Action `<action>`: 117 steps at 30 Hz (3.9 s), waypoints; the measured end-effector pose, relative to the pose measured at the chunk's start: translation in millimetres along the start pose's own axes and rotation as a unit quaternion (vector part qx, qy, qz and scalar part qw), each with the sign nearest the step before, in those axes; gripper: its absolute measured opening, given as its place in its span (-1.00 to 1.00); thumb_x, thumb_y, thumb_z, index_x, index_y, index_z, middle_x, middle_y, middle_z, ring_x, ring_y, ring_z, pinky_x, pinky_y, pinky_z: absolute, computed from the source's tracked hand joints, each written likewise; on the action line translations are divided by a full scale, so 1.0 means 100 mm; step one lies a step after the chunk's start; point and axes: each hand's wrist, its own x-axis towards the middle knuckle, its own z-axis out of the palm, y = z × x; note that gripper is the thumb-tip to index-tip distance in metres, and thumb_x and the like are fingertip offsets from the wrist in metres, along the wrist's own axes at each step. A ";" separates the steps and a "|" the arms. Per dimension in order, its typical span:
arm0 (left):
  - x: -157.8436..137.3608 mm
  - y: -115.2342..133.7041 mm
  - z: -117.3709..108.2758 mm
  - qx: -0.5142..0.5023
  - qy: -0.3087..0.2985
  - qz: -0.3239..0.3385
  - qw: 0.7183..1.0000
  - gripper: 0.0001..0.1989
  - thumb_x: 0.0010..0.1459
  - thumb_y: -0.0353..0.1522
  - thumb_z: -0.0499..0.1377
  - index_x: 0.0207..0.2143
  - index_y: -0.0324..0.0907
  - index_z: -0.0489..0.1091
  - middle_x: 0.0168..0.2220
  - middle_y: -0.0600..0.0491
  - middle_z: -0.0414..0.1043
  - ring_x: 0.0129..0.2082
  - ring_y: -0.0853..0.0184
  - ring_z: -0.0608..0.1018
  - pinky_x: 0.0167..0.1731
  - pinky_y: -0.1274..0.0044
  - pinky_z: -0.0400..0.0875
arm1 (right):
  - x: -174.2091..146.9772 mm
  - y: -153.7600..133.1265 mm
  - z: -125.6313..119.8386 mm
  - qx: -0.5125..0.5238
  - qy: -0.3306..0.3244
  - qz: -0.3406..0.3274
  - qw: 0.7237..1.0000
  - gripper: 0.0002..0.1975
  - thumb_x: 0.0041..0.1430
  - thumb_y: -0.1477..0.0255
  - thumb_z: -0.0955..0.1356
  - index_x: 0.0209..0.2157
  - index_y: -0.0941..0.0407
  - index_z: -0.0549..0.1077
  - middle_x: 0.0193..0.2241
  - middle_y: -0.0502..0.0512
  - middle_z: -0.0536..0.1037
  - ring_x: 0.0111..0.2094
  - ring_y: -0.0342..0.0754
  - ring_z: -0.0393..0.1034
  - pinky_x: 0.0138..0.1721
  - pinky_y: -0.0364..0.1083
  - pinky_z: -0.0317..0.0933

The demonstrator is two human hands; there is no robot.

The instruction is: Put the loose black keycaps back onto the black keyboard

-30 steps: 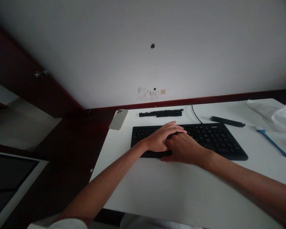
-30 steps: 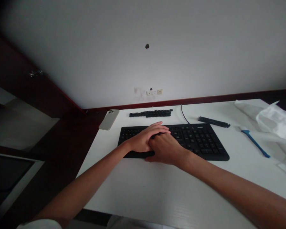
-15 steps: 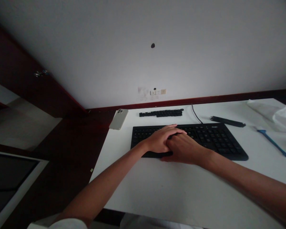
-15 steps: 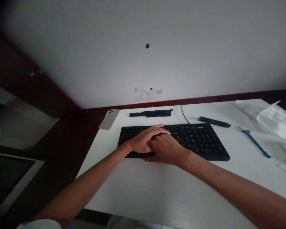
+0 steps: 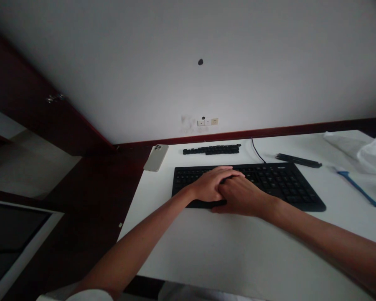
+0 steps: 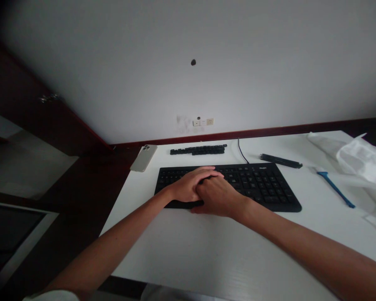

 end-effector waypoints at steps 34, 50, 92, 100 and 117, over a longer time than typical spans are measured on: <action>-0.03 0.34 -0.11 0.256 0.021 -0.100 0.961 -0.22 -0.05 -0.52 0.18 0.29 -0.20 0.22 0.29 -0.14 0.24 0.34 0.03 0.21 0.35 0.14 0.12 | 0.10 0.15 0.18 -0.005 0.099 -0.063 0.993 -0.58 0.20 0.13 0.39 -0.26 0.24 0.61 -0.32 0.30 0.66 -0.31 0.15 0.55 -0.33 -0.03 0.18; -1.08 0.55 0.57 0.415 0.210 -0.263 0.845 -0.42 0.32 -0.19 0.12 0.31 -0.21 0.16 0.35 -0.20 0.17 0.34 -0.01 0.26 0.26 0.11 0.29 | 0.07 0.06 0.20 0.049 0.142 0.027 0.988 -0.48 0.42 0.00 0.15 0.07 0.07 0.45 -0.24 0.15 0.68 -0.24 0.07 0.60 -0.30 -0.08 0.22; -0.95 0.58 0.57 0.429 0.235 -0.278 0.827 -0.46 0.25 -0.19 0.18 0.22 -0.24 0.29 0.27 -0.21 0.28 0.22 -0.03 0.33 0.20 0.10 0.29 | 0.10 0.06 0.25 0.031 0.168 0.016 0.985 -0.62 0.43 0.14 0.20 0.09 0.06 0.37 -0.39 0.07 0.66 -0.43 0.02 0.55 -0.47 -0.09 -0.03; -0.95 0.57 0.57 0.429 0.233 -0.278 0.827 -0.47 0.25 -0.18 0.18 0.20 -0.23 0.31 0.26 -0.21 0.29 0.21 -0.04 0.35 0.18 0.08 0.29 | 0.10 0.07 0.25 0.033 0.170 0.014 0.985 -0.62 0.43 0.14 0.20 0.08 0.07 0.38 -0.37 0.09 0.66 -0.42 0.03 0.55 -0.47 -0.08 -0.05; -0.94 0.57 0.57 0.429 0.233 -0.280 0.826 -0.43 0.23 -0.18 0.19 0.22 -0.25 0.28 0.26 -0.22 0.29 0.21 -0.03 0.35 0.18 0.10 0.30 | 0.11 0.07 0.27 0.025 0.164 0.020 0.986 -0.63 0.42 0.13 0.21 0.05 0.05 0.41 -0.34 0.09 0.68 -0.40 0.03 0.55 -0.45 -0.09 -0.01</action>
